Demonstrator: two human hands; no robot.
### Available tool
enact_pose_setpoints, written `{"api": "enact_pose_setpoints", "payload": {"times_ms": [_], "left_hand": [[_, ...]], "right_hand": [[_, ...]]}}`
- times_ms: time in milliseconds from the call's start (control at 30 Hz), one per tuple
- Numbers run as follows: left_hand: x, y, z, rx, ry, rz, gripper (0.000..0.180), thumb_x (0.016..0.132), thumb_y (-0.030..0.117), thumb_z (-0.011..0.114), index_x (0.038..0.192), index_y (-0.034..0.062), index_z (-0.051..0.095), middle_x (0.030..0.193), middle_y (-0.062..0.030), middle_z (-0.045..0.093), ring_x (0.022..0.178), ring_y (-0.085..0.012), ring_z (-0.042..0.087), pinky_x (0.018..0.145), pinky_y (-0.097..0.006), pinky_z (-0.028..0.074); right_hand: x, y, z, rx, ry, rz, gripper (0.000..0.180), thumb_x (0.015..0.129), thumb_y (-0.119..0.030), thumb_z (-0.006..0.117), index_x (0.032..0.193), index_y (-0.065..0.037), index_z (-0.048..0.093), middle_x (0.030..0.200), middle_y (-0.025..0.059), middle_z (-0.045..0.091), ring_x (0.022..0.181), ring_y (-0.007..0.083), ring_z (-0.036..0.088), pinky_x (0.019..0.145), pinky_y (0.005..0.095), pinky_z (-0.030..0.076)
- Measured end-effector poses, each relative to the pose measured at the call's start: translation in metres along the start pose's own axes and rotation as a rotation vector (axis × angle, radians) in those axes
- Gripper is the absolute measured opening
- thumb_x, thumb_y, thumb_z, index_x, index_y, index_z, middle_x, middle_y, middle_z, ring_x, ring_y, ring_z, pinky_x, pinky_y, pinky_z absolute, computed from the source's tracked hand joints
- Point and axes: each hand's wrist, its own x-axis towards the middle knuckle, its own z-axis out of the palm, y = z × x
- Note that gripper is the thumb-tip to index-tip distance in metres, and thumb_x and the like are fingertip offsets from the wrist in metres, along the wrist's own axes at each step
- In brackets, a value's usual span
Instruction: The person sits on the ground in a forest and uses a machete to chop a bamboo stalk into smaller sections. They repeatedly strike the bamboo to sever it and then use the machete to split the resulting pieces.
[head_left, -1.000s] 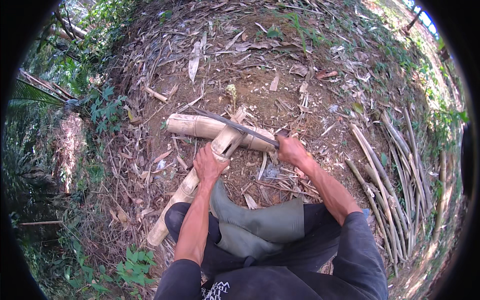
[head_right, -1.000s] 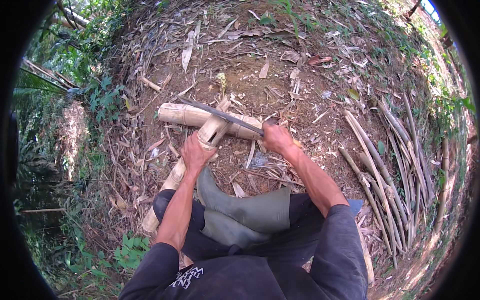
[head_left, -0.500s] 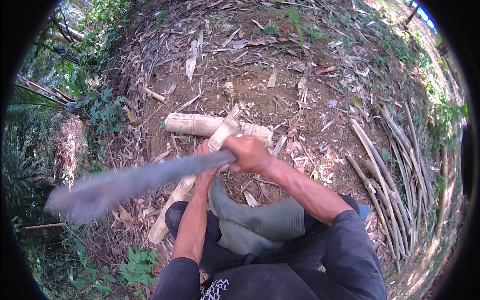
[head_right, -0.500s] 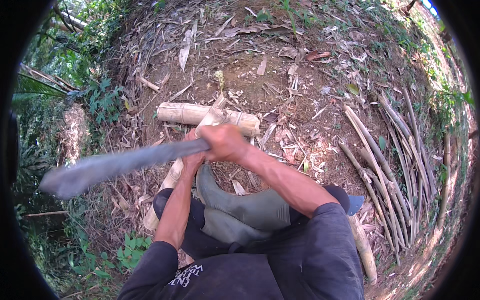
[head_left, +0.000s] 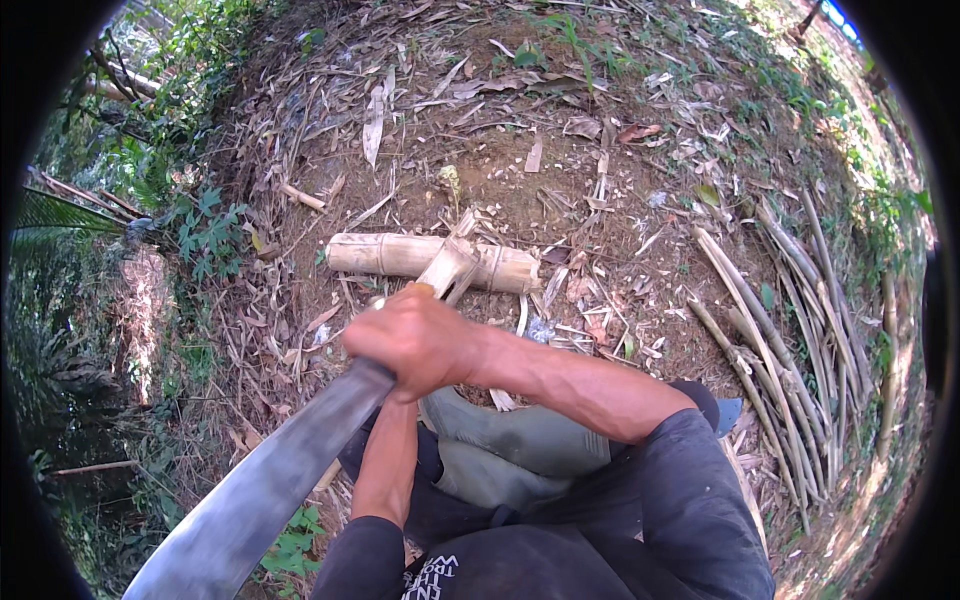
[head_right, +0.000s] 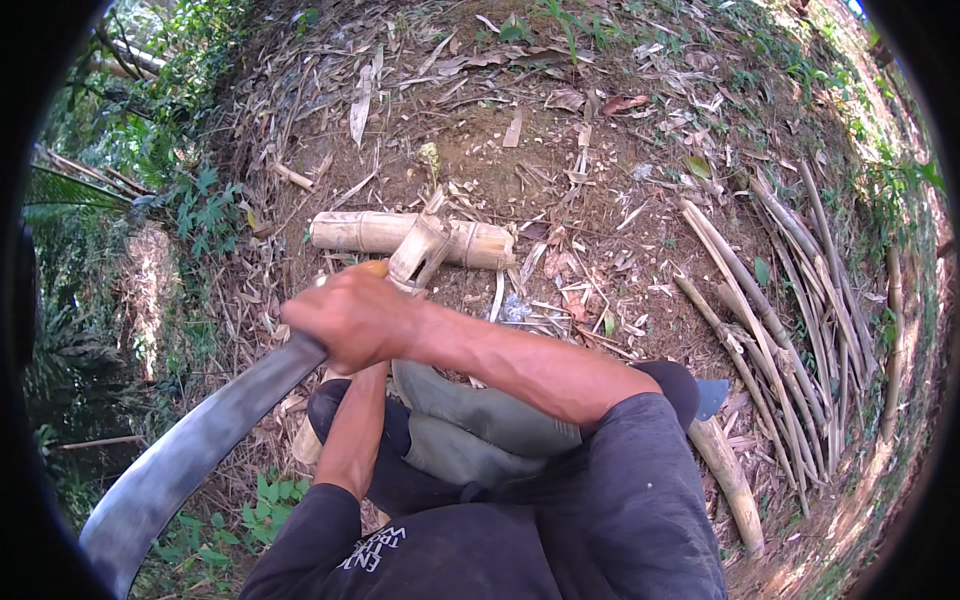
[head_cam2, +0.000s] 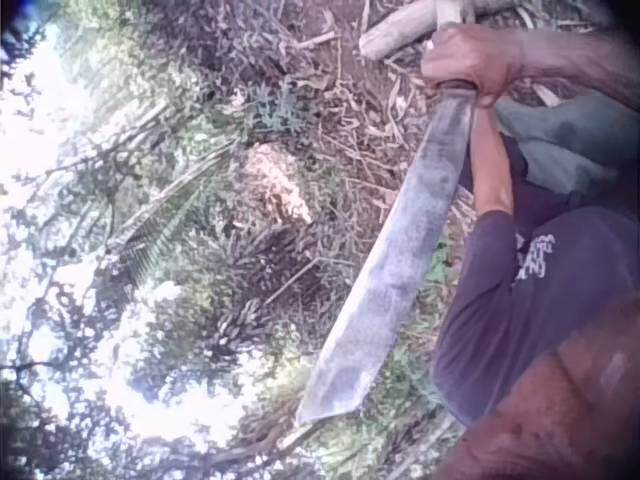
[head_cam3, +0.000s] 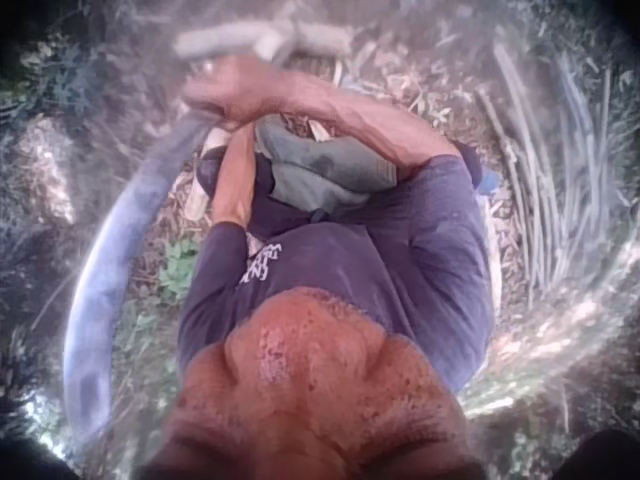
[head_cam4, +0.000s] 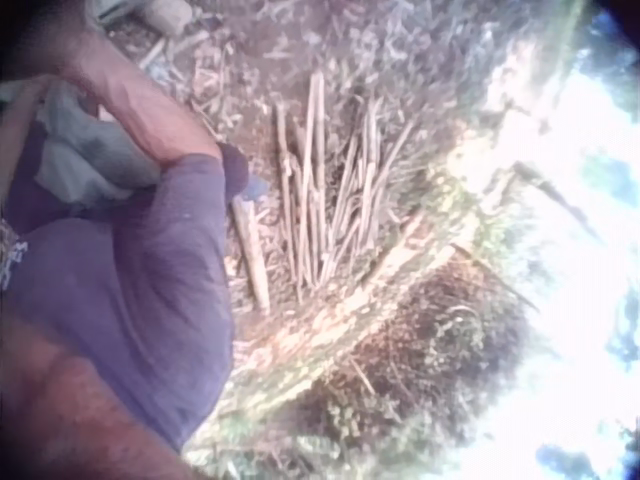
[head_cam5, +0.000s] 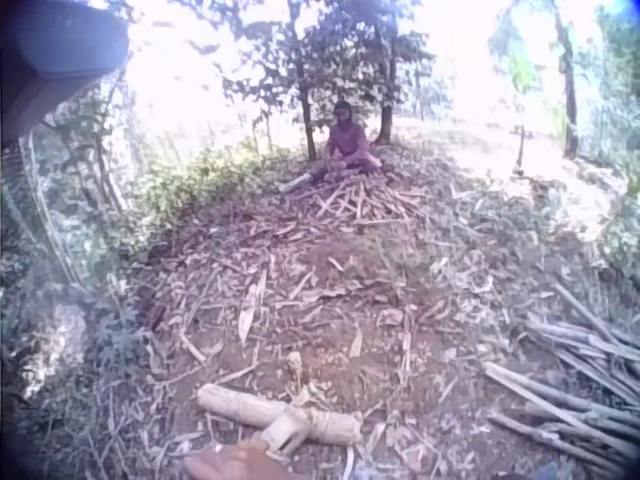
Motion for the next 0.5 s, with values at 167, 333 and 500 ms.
{"api": "enact_pose_setpoints", "payload": {"times_ms": [167, 333, 500], "left_hand": [[-0.002, 0.056, -0.033, -0.189, -0.155, -0.022, 0.089, 0.061, 0.042, 0.085, 0.133, 0.0064, 0.045, 0.116, -0.0157, 0.058, 0.108, -0.0344, 0.055, 0.093, -0.047, 0.042], [0.012, 0.054, -0.038, -0.177, -0.142, -0.042, 0.094, 0.059, 0.041, 0.087, 0.134, 0.0055, 0.043, 0.118, -0.0159, 0.056, 0.110, -0.0353, 0.054, 0.092, -0.049, 0.043], [0.028, 0.033, -0.049, -0.450, -0.356, 0.030, 0.089, 0.061, 0.037, 0.086, 0.132, 0.0045, 0.043, 0.120, -0.0182, 0.055, 0.114, -0.0375, 0.053, 0.095, -0.051, 0.042]], "right_hand": [[-0.259, 0.078, -0.114, -0.606, -0.431, 1.411, 0.016, 0.074, -0.007, 0.058, 0.085, 0.001, 0.067, 0.065, 0.0166, 0.064, 0.062, 0.0271, 0.065, 0.058, 0.0402, 0.054], [-0.249, 0.097, -0.114, -0.321, -0.442, 1.444, 0.014, 0.069, -0.006, 0.058, 0.078, 0.003, 0.063, 0.063, 0.0143, 0.062, 0.057, 0.0258, 0.060, 0.056, 0.0397, 0.049], [-0.244, 0.075, -0.104, -0.265, -0.320, 1.442, 0.019, 0.067, -0.007, 0.054, 0.074, 0.010, 0.061, 0.069, 0.0295, 0.063, 0.069, 0.0414, 0.065, 0.065, 0.0497, 0.050]]}}
